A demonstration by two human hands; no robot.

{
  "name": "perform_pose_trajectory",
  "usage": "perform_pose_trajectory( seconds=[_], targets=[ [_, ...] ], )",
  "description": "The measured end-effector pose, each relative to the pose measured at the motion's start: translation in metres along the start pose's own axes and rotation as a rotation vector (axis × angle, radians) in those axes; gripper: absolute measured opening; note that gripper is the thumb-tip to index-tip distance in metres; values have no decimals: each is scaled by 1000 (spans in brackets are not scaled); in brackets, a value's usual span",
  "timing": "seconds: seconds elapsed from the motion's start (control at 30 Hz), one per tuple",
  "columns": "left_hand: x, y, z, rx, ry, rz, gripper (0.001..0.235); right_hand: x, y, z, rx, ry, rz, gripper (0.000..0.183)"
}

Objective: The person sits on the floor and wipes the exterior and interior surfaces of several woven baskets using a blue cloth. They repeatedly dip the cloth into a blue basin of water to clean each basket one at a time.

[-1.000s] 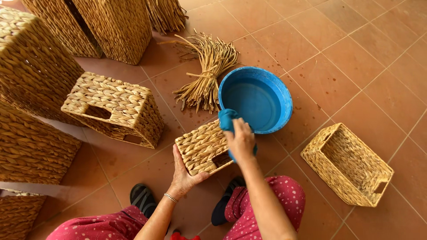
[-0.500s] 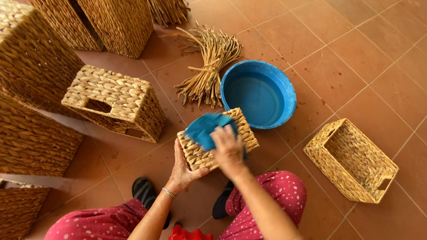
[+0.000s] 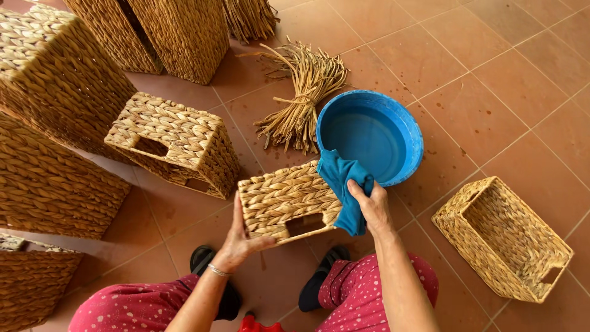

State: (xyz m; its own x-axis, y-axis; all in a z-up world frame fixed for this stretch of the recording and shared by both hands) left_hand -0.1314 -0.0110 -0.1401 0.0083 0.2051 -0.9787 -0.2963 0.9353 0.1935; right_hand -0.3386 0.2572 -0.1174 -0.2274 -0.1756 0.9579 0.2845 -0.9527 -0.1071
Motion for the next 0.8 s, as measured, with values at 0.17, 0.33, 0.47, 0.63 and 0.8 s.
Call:
perform_pose_trajectory(
  seconds=[0.17,0.33,0.47,0.63,0.8],
  targets=[
    [-4,-56,8,-23,93,-66,123,-16,21,53,26,39,49,37],
    [36,-96,17,-361,35,-171,86,-36,65,103,284,129,329,41],
    [71,-115,26,-609,-118,-484,77,-30,79,120,552,156,412,44],
    [102,-137,35,-682,0,-557,77,8,83,92,282,-19,519,47],
    [138,-169,39,-764,10,-707,76,8,169,90,341,-480,698,74]
  ],
)
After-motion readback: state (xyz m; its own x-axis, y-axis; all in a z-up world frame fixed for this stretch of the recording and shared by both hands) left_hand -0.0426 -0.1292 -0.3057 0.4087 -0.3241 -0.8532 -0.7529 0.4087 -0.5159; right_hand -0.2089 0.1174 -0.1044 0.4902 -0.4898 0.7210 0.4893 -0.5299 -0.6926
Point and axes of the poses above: each hand's wrist, its own z-axis away from the middle knuckle, its own y-axis out of the palm, x = y × z, the point moved 4 cm from there along -z, towards the middle knuckle, and after that the axes turned 11 degrees about y, right-handed, at the moved point
